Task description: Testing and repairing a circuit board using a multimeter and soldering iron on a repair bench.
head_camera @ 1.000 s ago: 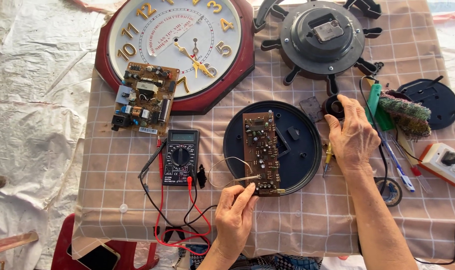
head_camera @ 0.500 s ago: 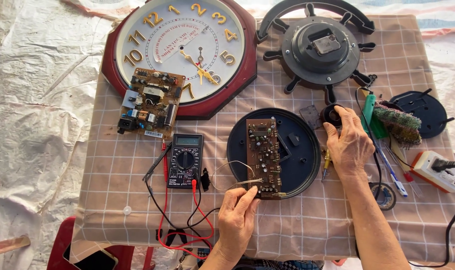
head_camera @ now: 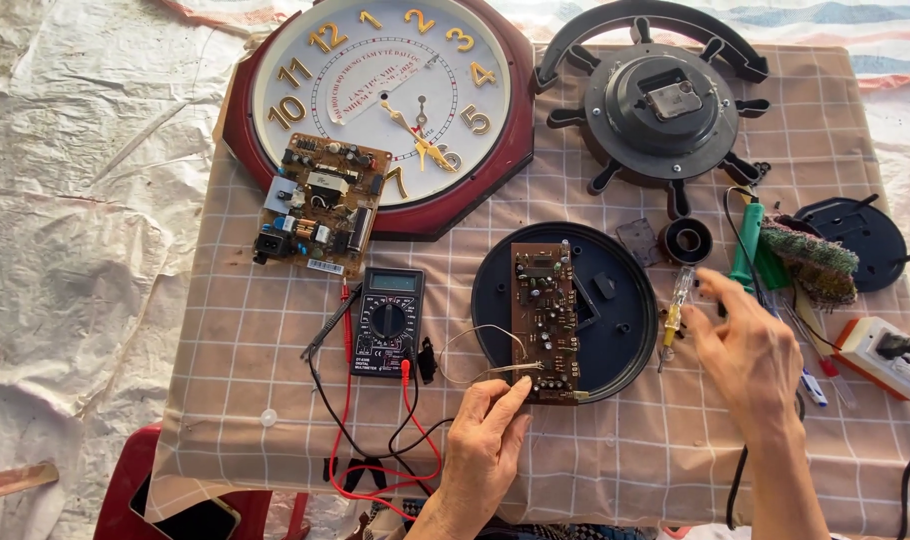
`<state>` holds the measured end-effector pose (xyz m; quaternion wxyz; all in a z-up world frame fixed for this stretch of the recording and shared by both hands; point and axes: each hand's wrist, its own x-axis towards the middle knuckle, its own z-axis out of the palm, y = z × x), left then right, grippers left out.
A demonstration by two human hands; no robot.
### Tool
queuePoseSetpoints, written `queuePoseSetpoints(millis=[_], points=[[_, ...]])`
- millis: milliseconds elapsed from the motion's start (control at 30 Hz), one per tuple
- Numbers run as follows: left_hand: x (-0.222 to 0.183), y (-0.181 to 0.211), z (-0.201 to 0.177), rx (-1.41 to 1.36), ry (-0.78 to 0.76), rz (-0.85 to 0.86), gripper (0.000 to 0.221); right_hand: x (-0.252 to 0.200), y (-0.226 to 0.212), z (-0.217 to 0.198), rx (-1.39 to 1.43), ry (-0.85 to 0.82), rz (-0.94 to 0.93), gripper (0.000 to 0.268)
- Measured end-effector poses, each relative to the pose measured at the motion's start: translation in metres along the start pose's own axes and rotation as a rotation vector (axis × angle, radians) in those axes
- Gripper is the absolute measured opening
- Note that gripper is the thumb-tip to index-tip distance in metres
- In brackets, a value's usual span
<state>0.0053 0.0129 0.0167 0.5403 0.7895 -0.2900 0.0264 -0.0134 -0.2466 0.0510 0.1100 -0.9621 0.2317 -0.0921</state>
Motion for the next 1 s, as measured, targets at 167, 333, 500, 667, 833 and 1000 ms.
queuePoseSetpoints(millis=[167,333,500,667,833,1000], points=[[0.000,-0.002,-0.001,-0.003,-0.021,-0.005,0.039,-0.044,-0.002,0.005,0.179,0.147,0.013,0.030],[0.001,-0.003,0.001,-0.004,-0.021,0.005,0.038,-0.069,-0.027,0.008,0.443,0.174,0.114,0.025],[0.001,-0.001,0.000,0.046,-0.030,-0.008,0.038,-0.074,-0.047,0.014,0.626,0.197,0.244,0.021],[0.001,0.002,-0.002,0.049,-0.070,-0.025,0.040,-0.074,-0.042,0.022,0.618,0.220,0.236,0.021],[0.001,0.004,-0.002,0.047,-0.087,-0.035,0.040,-0.075,-0.040,0.024,0.590,0.207,0.221,0.021],[0.002,0.004,-0.002,0.063,-0.089,-0.048,0.039,-0.076,-0.038,0.027,0.575,0.213,0.216,0.021]])
